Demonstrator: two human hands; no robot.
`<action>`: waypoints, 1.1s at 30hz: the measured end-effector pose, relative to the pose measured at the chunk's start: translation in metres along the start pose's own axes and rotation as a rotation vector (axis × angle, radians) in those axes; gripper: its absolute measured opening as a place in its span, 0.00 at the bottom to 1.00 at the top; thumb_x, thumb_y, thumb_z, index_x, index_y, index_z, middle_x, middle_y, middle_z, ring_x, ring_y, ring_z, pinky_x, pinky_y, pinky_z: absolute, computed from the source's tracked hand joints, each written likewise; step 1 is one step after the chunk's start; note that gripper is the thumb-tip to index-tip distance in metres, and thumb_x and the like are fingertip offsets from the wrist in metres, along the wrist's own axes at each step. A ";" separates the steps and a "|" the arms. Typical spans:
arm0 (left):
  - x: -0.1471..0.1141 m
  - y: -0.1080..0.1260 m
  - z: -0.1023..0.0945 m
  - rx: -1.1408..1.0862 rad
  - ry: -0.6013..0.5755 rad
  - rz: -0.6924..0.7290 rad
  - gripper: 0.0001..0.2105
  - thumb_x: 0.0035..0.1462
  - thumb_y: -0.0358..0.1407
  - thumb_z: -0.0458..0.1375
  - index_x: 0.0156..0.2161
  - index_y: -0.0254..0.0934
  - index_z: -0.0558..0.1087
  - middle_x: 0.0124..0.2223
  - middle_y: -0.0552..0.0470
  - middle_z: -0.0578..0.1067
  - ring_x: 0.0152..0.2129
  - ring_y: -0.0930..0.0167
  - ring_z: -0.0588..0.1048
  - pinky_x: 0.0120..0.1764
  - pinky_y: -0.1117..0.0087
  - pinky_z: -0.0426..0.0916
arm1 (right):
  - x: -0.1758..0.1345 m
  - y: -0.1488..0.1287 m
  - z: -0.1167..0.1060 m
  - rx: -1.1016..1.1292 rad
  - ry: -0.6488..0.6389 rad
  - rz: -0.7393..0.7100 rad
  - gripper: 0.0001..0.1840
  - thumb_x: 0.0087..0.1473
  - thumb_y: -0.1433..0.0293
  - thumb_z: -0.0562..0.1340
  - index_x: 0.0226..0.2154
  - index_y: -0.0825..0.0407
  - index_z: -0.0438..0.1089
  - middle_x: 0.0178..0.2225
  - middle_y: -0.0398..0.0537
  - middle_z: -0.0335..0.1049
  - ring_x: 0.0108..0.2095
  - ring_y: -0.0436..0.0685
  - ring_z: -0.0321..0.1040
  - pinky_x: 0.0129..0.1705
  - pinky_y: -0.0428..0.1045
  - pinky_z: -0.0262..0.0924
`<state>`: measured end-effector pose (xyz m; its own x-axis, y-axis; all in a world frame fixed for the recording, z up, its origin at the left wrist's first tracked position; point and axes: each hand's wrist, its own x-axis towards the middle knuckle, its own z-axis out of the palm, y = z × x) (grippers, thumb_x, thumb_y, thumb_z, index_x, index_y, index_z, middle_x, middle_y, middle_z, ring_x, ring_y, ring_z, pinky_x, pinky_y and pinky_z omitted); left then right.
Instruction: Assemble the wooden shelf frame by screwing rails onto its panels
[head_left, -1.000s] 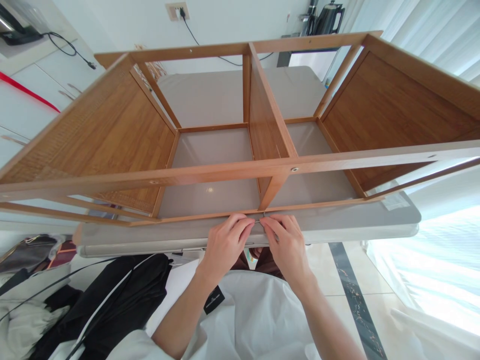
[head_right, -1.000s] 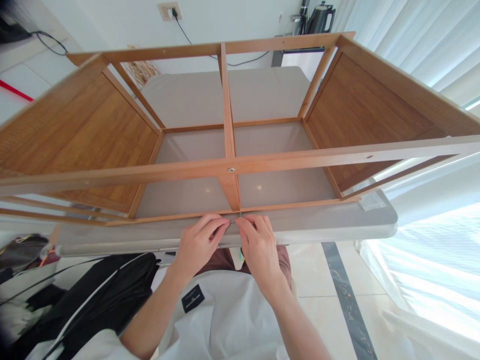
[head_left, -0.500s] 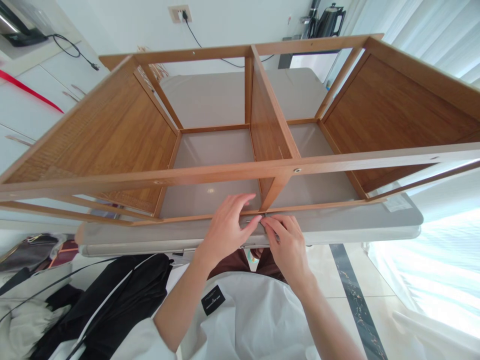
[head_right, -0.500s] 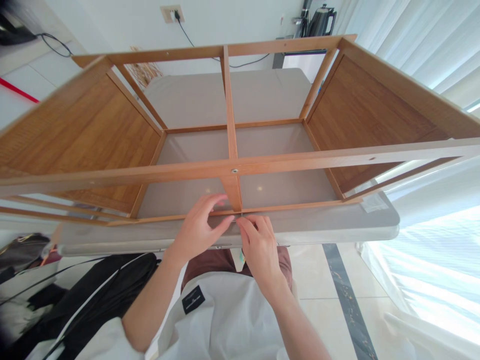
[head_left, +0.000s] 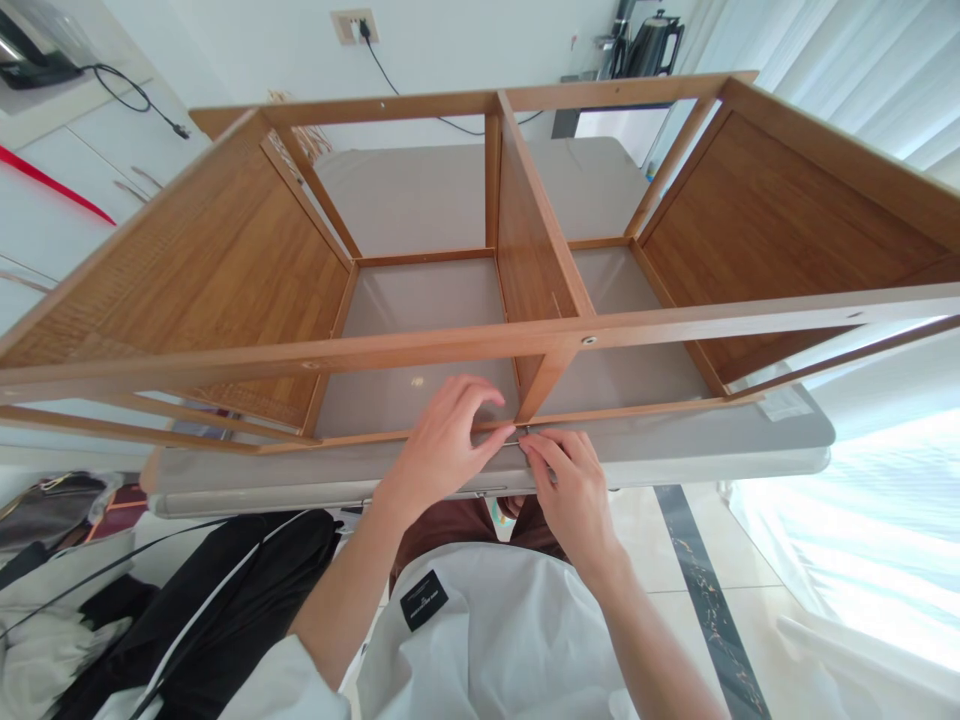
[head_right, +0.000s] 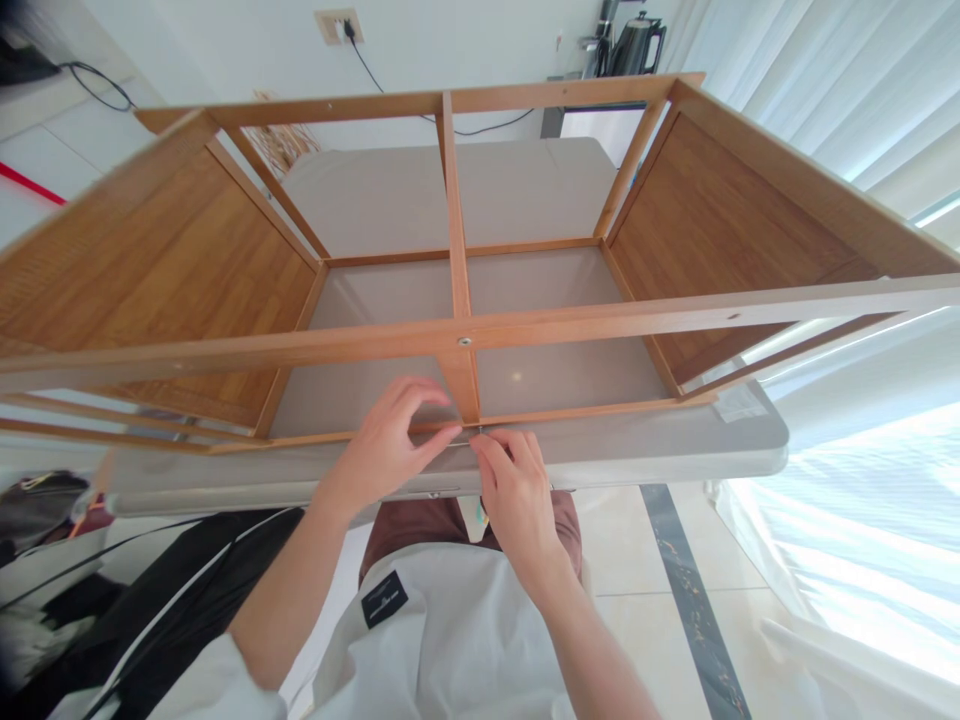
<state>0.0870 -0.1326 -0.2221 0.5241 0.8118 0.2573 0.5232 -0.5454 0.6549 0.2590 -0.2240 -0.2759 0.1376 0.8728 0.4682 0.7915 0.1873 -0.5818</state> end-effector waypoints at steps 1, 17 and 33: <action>-0.009 0.001 0.000 0.046 0.072 -0.020 0.07 0.63 0.38 0.61 0.44 0.40 0.70 0.45 0.50 0.75 0.43 0.68 0.75 0.46 0.66 0.70 | 0.000 0.000 0.000 0.003 -0.004 -0.001 0.11 0.65 0.75 0.58 0.44 0.49 0.76 0.39 0.50 0.73 0.40 0.57 0.67 0.43 0.53 0.67; -0.026 0.017 0.021 -0.039 0.151 -0.086 0.02 0.62 0.33 0.62 0.39 0.42 0.78 0.33 0.58 0.80 0.26 0.76 0.76 0.36 0.74 0.71 | 0.003 -0.005 -0.001 0.036 0.021 0.037 0.09 0.66 0.74 0.58 0.41 0.48 0.73 0.39 0.48 0.75 0.41 0.57 0.68 0.45 0.54 0.67; -0.022 0.032 0.051 -0.055 0.254 0.005 0.10 0.66 0.33 0.57 0.50 0.43 0.75 0.44 0.53 0.82 0.38 0.72 0.80 0.43 0.70 0.73 | 0.005 -0.003 -0.009 0.079 0.110 0.133 0.10 0.65 0.70 0.60 0.48 0.45 0.70 0.42 0.44 0.77 0.33 0.51 0.73 0.37 0.48 0.69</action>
<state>0.1271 -0.1784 -0.2431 0.3372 0.8394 0.4262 0.4803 -0.5427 0.6890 0.2628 -0.2242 -0.2661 0.3051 0.8387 0.4511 0.7134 0.1124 -0.6917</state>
